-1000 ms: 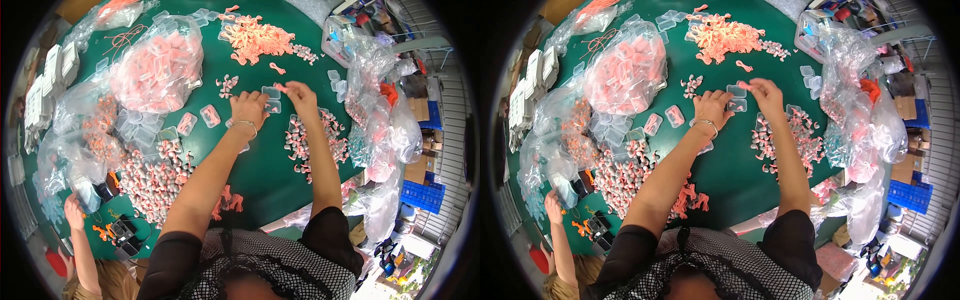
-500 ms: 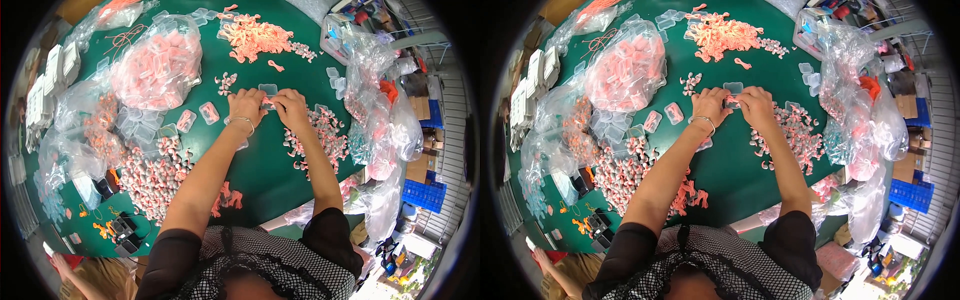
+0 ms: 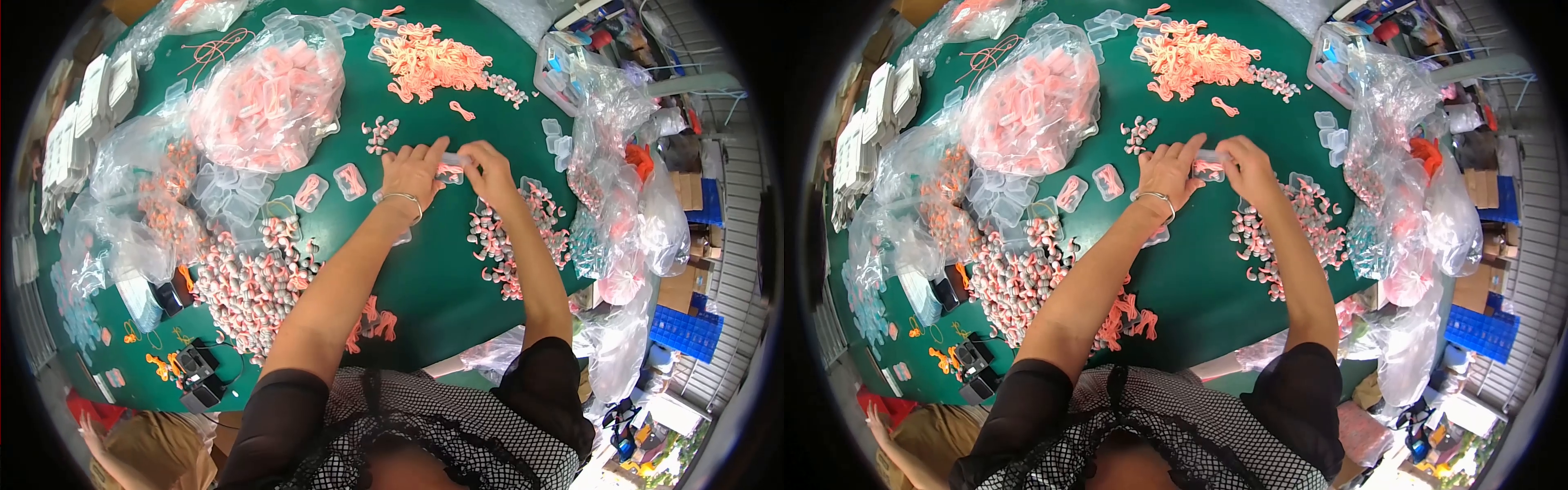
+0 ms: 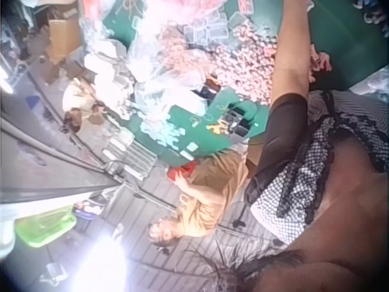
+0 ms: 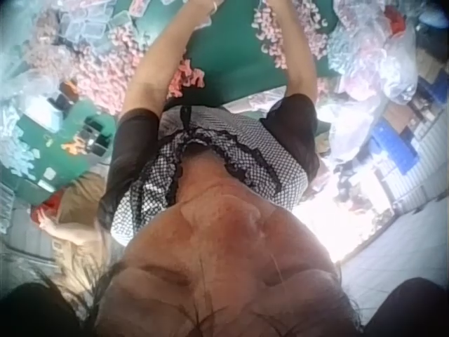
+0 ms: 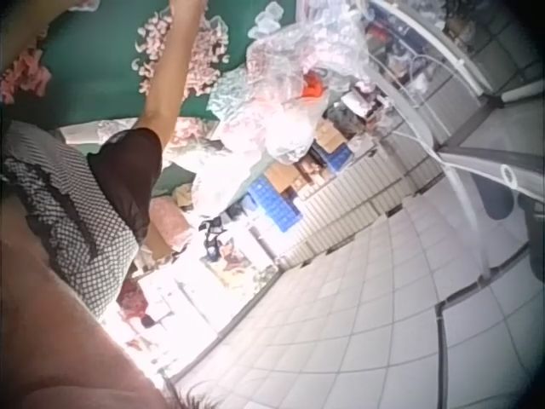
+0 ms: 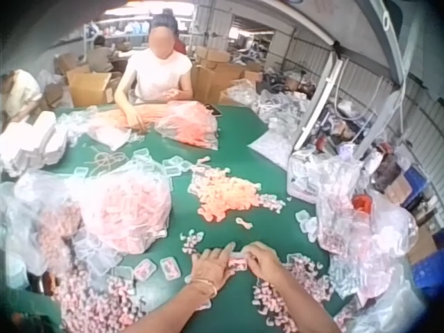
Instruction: Sorting small pink items and placing them into individual clear plastic containers.
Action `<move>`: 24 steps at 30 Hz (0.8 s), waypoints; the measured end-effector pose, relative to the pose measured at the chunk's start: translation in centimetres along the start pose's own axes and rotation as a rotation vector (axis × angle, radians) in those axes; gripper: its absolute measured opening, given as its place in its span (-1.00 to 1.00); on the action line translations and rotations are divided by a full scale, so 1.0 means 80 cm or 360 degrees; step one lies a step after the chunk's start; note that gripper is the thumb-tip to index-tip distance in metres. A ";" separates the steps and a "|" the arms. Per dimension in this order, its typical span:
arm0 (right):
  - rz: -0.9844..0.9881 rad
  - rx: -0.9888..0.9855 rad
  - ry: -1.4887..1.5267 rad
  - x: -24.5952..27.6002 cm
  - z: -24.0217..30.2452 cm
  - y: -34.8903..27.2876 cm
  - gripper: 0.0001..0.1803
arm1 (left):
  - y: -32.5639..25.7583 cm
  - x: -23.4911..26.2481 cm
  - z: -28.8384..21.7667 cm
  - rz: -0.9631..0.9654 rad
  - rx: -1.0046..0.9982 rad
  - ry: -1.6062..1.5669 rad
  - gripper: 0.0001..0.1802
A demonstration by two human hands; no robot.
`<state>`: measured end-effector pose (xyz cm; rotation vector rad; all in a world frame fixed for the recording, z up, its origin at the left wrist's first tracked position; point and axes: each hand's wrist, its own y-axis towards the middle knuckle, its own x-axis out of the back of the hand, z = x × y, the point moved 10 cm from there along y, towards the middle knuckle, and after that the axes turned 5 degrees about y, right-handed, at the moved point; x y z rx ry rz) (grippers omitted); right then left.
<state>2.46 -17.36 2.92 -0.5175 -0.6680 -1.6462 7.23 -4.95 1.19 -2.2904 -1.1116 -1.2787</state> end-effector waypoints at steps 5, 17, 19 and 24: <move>-0.0048 0.0316 -0.0198 -0.007 0.056 -0.020 -0.63 | -0.004 -0.007 -0.009 -0.0045 -0.0215 0.0104 -0.63; -0.0147 0.0249 -0.0229 -0.021 0.040 -0.019 -0.75 | 0.001 -0.012 0.008 -0.0136 -0.0210 -0.0176 -0.84; -0.0106 0.0165 -0.0086 -0.026 0.037 -0.020 -0.79 | -0.002 -0.007 0.005 -0.0181 -0.0286 -0.0220 -0.84; -0.0117 0.0035 0.0002 -0.012 0.045 -0.015 -0.81 | -0.005 0.019 -0.008 -0.0290 -0.0342 -0.0327 -0.84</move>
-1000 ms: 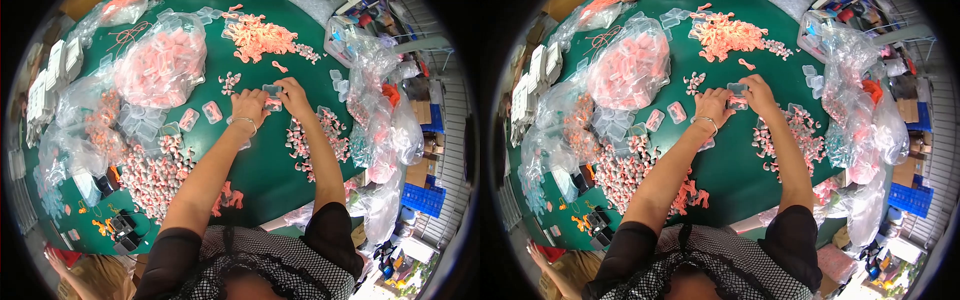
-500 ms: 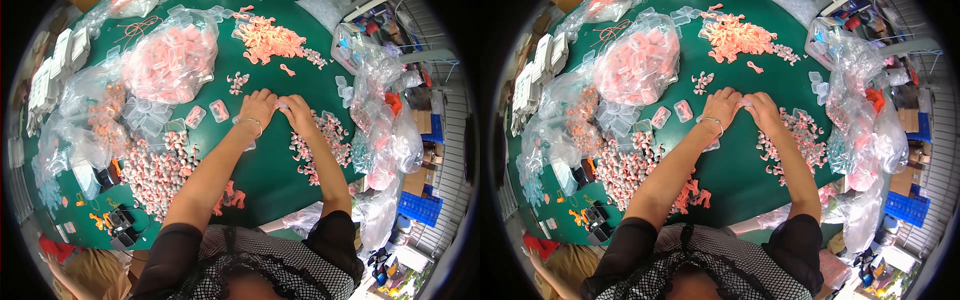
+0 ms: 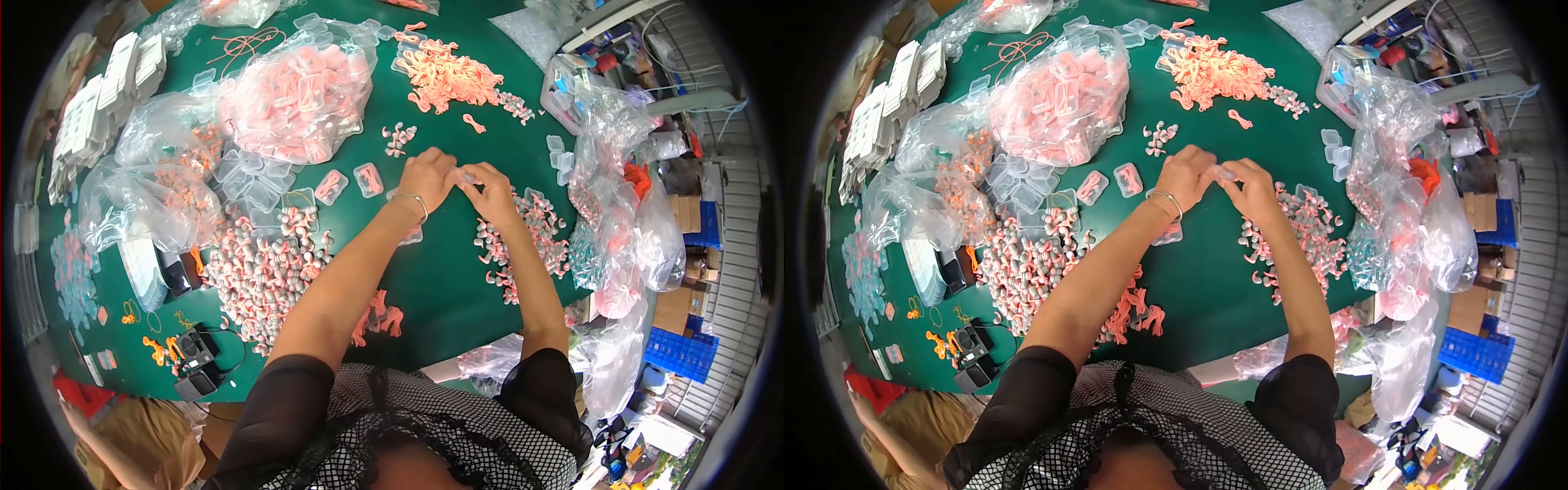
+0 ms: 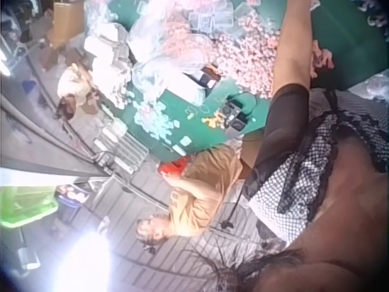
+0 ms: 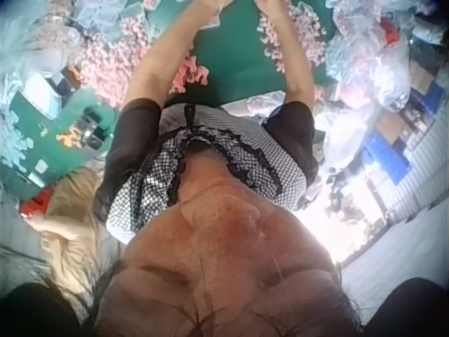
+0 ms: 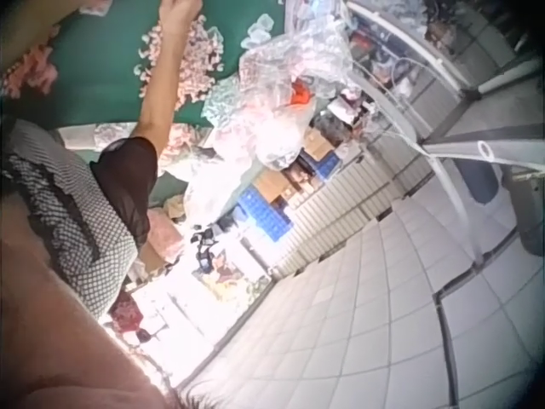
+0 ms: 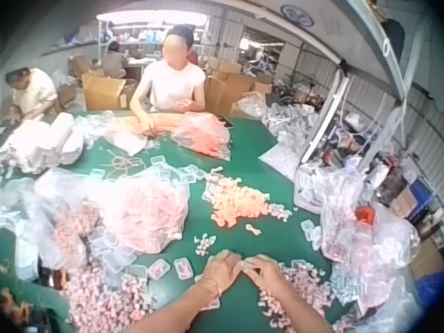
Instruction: Sorting small pink items and placing them into individual clear plastic containers.
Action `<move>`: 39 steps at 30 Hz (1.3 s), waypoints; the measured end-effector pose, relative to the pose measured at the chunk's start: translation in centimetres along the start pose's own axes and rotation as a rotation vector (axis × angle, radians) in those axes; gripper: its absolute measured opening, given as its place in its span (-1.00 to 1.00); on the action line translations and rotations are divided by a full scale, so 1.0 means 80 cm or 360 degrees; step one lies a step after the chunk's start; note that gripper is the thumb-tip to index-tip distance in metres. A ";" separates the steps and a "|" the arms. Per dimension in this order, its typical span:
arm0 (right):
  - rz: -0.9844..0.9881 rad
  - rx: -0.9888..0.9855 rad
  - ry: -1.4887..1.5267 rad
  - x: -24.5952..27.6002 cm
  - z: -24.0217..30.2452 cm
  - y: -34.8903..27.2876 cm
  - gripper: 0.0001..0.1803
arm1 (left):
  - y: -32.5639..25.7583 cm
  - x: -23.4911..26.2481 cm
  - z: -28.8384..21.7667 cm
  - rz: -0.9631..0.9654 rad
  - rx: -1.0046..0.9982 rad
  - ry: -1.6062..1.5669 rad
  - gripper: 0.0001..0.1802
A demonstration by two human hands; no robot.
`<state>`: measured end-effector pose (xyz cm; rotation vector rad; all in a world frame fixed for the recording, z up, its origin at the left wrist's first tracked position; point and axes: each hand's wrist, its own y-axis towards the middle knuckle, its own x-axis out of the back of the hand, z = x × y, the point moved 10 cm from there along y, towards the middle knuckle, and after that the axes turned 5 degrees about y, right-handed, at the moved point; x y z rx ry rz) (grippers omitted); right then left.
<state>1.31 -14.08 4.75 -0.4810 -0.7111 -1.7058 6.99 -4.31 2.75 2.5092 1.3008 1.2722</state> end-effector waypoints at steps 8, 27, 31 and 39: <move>-0.0140 -0.0116 -0.0190 -0.015 -0.002 -0.025 -0.66 | -0.024 0.109 0.049 -0.0069 0.0306 0.0140 -0.57; 0.0246 0.0028 -0.0343 -0.091 0.036 -0.007 -0.42 | -0.068 0.047 0.024 0.0563 0.0080 0.0408 -0.35; 0.0129 -0.0109 -0.0229 -0.081 0.025 -0.010 -0.42 | -0.075 0.044 0.028 0.0574 -0.0040 0.0420 -0.50; 0.0439 0.0096 -0.0283 -0.111 0.116 -0.064 -0.49 | -0.097 0.149 0.072 0.0314 0.0389 0.0836 -0.66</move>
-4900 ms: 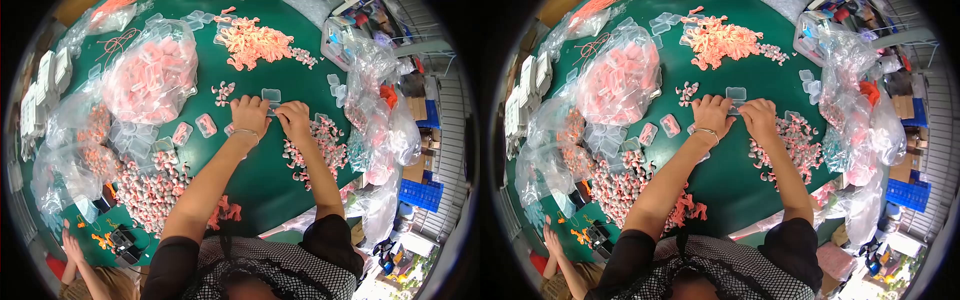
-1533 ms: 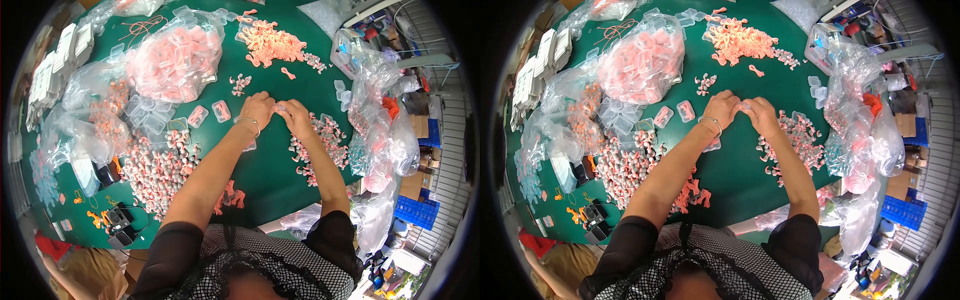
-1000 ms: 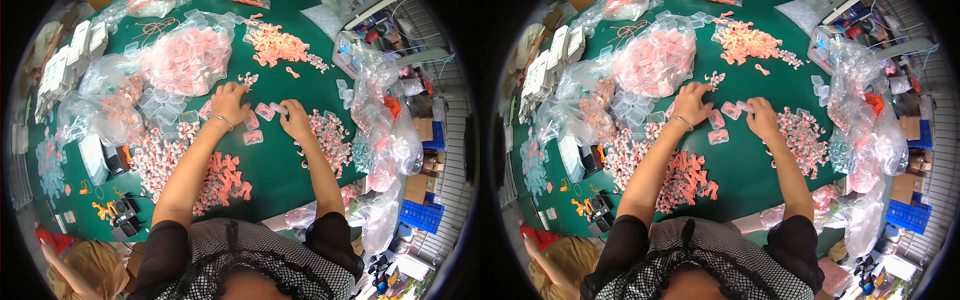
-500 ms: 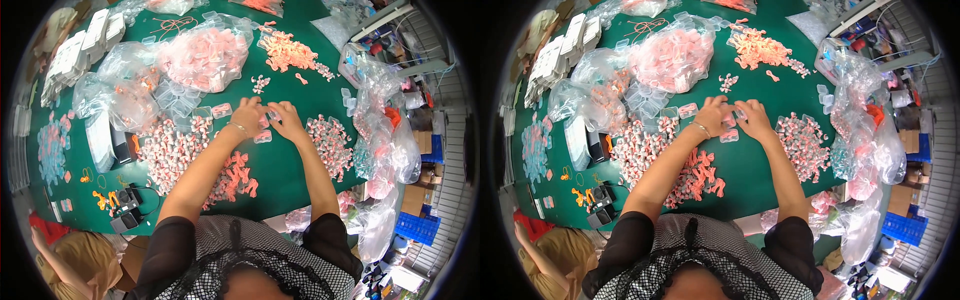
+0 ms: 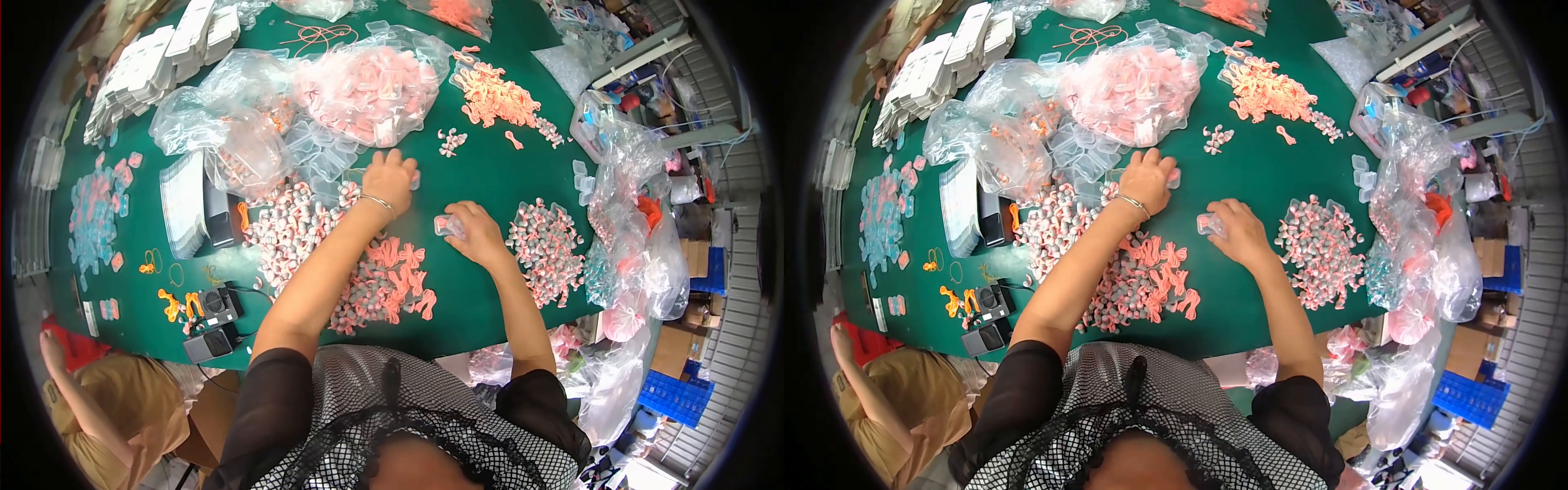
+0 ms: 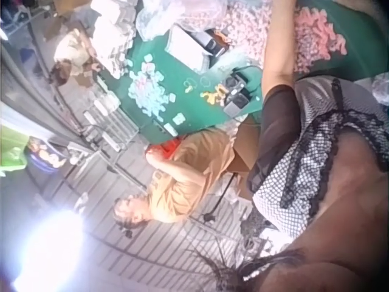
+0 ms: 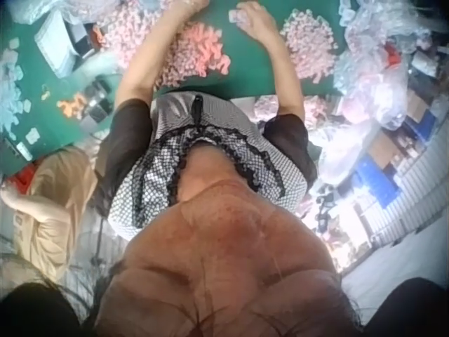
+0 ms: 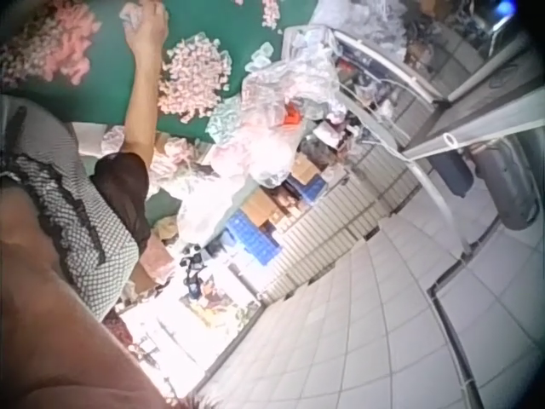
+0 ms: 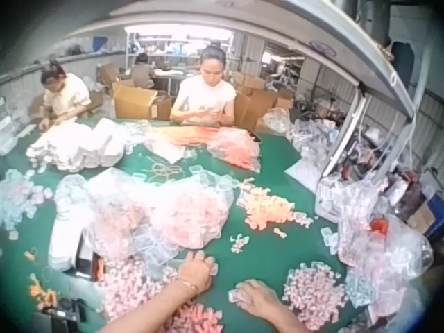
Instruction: Sorting small pink items and placing them into individual clear plastic containers.
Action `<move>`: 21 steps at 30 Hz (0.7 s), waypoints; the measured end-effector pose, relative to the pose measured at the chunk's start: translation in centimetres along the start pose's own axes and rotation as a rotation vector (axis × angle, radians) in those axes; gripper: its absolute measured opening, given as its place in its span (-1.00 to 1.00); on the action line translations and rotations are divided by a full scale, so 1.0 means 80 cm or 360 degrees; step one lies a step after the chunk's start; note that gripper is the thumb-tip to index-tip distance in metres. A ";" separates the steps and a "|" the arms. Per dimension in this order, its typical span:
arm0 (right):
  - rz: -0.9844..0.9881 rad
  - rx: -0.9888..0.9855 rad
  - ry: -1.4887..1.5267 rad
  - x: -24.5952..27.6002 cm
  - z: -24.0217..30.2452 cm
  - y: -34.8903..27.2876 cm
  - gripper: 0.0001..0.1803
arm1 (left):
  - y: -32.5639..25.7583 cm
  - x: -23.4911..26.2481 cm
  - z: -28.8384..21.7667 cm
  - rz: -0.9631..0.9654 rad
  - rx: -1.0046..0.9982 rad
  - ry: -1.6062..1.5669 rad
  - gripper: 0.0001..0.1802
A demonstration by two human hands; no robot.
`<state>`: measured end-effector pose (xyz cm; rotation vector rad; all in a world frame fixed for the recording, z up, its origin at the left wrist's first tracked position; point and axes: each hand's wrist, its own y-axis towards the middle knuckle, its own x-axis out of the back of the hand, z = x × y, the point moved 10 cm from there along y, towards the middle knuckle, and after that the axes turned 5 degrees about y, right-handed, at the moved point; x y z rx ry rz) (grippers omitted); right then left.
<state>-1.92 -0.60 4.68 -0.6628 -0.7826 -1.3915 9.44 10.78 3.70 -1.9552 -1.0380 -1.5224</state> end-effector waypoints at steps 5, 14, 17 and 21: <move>0.0235 -0.0161 -0.0198 -0.018 -0.006 0.015 -0.51 | 0.000 -0.029 0.007 0.0155 -0.0031 0.0205 -0.70; -0.0482 -0.0226 0.1375 0.036 -0.015 0.093 -0.62 | 0.011 0.071 0.022 -0.0687 -0.0062 -0.1385 -0.48; -0.0746 0.0172 0.1225 0.106 0.047 0.159 -0.59 | 0.040 0.171 0.033 -0.1036 -0.0085 -0.1221 -0.53; -0.0724 0.0404 0.0599 0.119 0.085 0.264 -0.50 | 0.109 0.175 0.109 -0.0933 0.0112 -0.0987 -0.45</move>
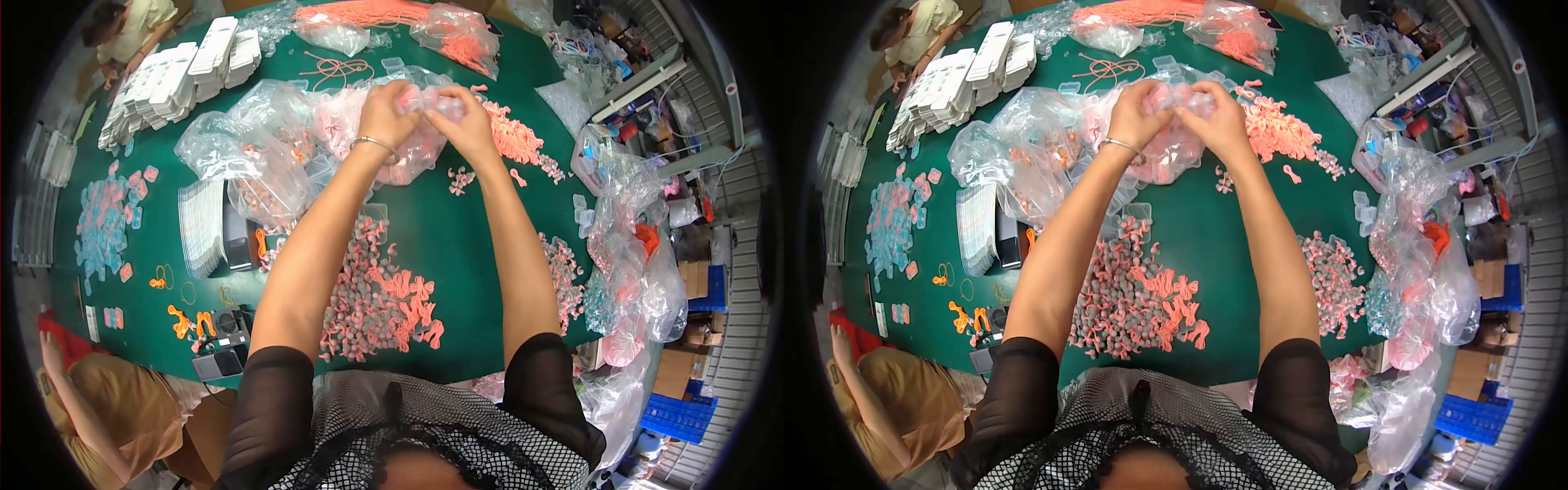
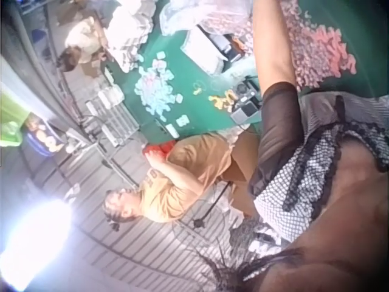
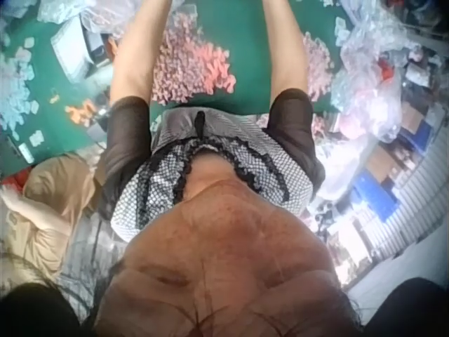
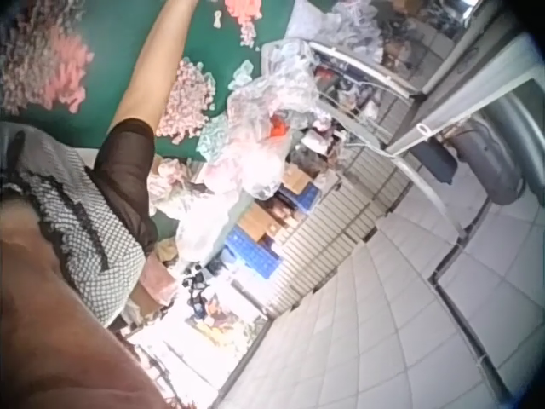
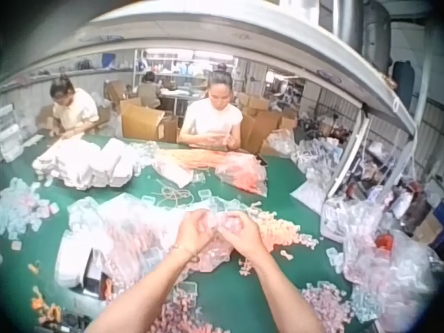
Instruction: Sorting small pink items and placing them into individual clear plastic containers.
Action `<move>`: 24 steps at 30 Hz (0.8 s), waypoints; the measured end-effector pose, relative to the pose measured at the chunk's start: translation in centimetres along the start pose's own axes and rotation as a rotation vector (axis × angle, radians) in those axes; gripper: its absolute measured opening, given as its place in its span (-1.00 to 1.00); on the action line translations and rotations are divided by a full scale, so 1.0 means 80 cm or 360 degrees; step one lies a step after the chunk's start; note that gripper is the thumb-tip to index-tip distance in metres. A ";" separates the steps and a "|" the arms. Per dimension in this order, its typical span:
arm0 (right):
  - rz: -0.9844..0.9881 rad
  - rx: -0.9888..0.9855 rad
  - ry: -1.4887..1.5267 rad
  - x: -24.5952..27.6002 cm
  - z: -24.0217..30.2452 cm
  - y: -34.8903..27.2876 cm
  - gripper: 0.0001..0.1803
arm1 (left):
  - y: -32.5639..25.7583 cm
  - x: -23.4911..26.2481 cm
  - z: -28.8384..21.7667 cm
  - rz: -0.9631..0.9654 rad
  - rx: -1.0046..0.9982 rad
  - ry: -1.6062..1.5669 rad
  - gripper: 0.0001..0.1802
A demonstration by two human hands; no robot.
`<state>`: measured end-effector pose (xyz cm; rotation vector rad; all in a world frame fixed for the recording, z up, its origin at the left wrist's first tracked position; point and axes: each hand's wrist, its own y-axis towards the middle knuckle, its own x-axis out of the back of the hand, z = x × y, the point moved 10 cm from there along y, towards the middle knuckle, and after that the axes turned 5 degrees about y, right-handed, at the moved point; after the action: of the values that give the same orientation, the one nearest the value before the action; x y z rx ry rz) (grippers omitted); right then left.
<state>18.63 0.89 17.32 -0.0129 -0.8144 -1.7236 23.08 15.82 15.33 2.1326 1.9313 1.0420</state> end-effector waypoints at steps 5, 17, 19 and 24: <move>0.0276 -0.0315 -0.0340 -0.047 -0.077 0.039 -0.40 | 0.021 -0.034 0.052 0.0392 0.0346 0.0546 -0.39; -0.0187 0.0120 -0.1066 0.014 -0.065 0.028 -0.37 | 0.015 0.054 0.064 -0.0237 0.0276 0.0910 -0.52; -0.0025 -0.0983 -0.0232 0.012 -0.195 0.009 -0.54 | 0.006 0.026 0.143 0.0318 0.0933 0.0660 -0.41; -0.0284 -0.0740 0.0517 0.015 -0.138 0.031 -0.82 | 0.013 0.060 0.147 -0.0110 0.0751 0.0272 -0.62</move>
<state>24.75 -6.11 10.69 0.0249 -0.1710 -1.9851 30.04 24.32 8.84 2.2297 2.5248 0.8434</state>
